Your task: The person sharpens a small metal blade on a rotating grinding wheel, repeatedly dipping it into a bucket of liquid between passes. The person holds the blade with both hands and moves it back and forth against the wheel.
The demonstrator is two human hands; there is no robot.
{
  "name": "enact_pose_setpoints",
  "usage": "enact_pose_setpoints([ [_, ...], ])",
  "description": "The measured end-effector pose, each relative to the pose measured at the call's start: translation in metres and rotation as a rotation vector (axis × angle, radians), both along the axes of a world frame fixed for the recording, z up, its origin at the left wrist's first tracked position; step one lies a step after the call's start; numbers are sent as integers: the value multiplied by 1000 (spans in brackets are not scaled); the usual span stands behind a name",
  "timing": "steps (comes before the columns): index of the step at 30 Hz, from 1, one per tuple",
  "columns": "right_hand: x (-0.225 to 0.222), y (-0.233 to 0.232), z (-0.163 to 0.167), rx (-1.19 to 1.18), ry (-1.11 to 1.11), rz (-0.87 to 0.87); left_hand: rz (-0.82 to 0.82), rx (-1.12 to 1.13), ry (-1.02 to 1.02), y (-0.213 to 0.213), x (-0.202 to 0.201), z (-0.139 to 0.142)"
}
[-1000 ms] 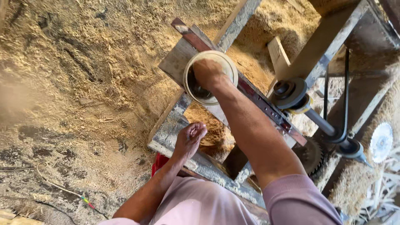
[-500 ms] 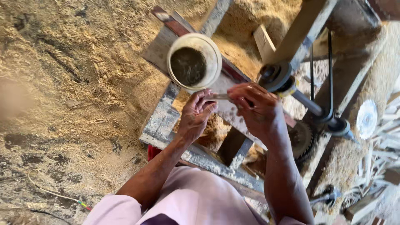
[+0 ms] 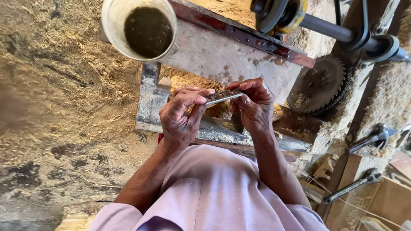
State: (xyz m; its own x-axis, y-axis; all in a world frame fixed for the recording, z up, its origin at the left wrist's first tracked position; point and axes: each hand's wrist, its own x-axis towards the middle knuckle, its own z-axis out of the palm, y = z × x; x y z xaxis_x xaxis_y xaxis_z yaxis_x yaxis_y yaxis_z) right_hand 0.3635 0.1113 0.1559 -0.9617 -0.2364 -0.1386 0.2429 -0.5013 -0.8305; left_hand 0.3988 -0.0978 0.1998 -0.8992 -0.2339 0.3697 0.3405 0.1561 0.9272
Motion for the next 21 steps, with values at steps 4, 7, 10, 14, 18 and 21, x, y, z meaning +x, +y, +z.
enact_pose_setpoints([
  [4, -5, 10, -9, -60, -49, -39, -22, -125, 29, 10, -13, -2],
  [7, -6, 17, -20, -81, -89, -66, -47, -181, 11, 17, -19, -4],
  [10, -8, 23, -31, -99, -114, -94, -65, -191, -22, 26, -28, -8],
  [14, -16, 31, -44, -117, -135, -135, -84, -214, -60, 35, -45, -16],
  [18, -24, 40, -54, -106, -192, -199, -91, -141, -136, 50, -59, -30],
  [21, -31, 47, -62, -51, -219, -293, -110, 143, -290, 70, -72, -50],
])
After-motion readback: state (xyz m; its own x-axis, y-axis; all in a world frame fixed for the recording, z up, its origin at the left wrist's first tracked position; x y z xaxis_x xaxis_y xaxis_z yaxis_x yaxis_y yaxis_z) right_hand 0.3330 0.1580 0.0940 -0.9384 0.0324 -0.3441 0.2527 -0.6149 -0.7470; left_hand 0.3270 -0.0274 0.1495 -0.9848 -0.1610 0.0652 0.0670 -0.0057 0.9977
